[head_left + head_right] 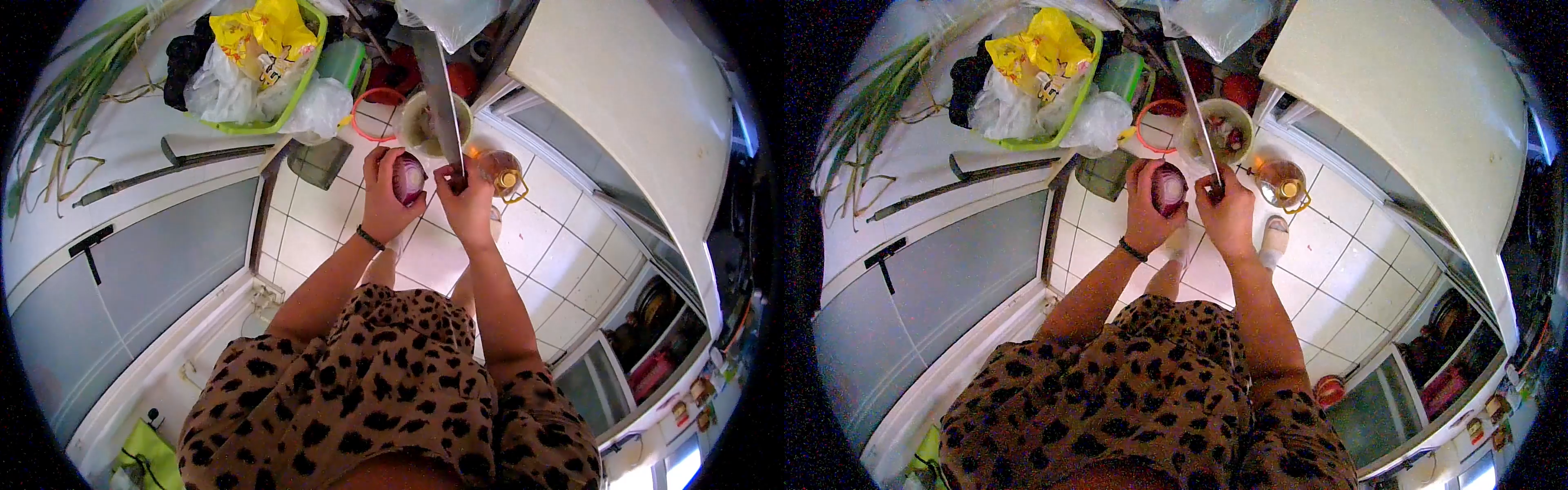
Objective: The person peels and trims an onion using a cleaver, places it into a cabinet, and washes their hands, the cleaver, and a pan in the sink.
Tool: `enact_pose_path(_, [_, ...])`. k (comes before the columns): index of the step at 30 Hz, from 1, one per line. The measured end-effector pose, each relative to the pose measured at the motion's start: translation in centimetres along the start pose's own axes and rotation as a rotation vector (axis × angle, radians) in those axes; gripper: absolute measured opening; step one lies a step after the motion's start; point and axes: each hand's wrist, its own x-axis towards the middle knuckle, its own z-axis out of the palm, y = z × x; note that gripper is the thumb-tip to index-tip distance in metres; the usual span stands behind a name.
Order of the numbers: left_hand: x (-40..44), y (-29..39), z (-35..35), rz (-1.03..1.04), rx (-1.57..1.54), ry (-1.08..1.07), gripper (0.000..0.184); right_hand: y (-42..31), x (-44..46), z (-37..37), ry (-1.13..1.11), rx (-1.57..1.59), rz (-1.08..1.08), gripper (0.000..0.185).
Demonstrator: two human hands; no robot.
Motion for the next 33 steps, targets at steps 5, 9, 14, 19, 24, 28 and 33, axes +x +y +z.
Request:
enact_pose_path(5, [0.1,0.2,0.4,-0.042,0.019,-0.023,0.078,-0.7,0.2,0.7,-0.028,-0.066,-0.039,0.038])
enact_pose_path(9, [0.1,-0.1,0.7,-0.01,0.061,0.012,0.079,-0.4,0.6,1.2,0.05,-0.214,-0.221,0.036])
enact_pose_path(14, [0.4,-0.2,0.2,-0.019,-0.056,0.072,0.075,0.0,1.3,1.4,0.045,-0.255,-0.125,0.035])
enact_pose_path(19, [0.6,-2.8,-1.7,-0.728,-1.3,0.131,0.063,3.3,3.1,1.3,0.123,-0.362,-0.138,0.032])
enact_pose_path(24, [0.9,-4.1,-4.3,-0.802,-1.751,-0.023,0.069,6.3,6.0,0.7,0.086,-0.483,-0.192,0.032])
enact_pose_path(28, [1.1,-3.6,-4.7,-0.801,-1.908,-0.074,0.07,9.3,8.2,0.9,-0.006,-0.653,-0.291,0.044])
enact_pose_path(33, [0.4,-4.9,-3.9,-0.882,-1.911,-0.014,0.073,11.0,9.3,1.5,-0.181,-0.882,-0.259,0.052])
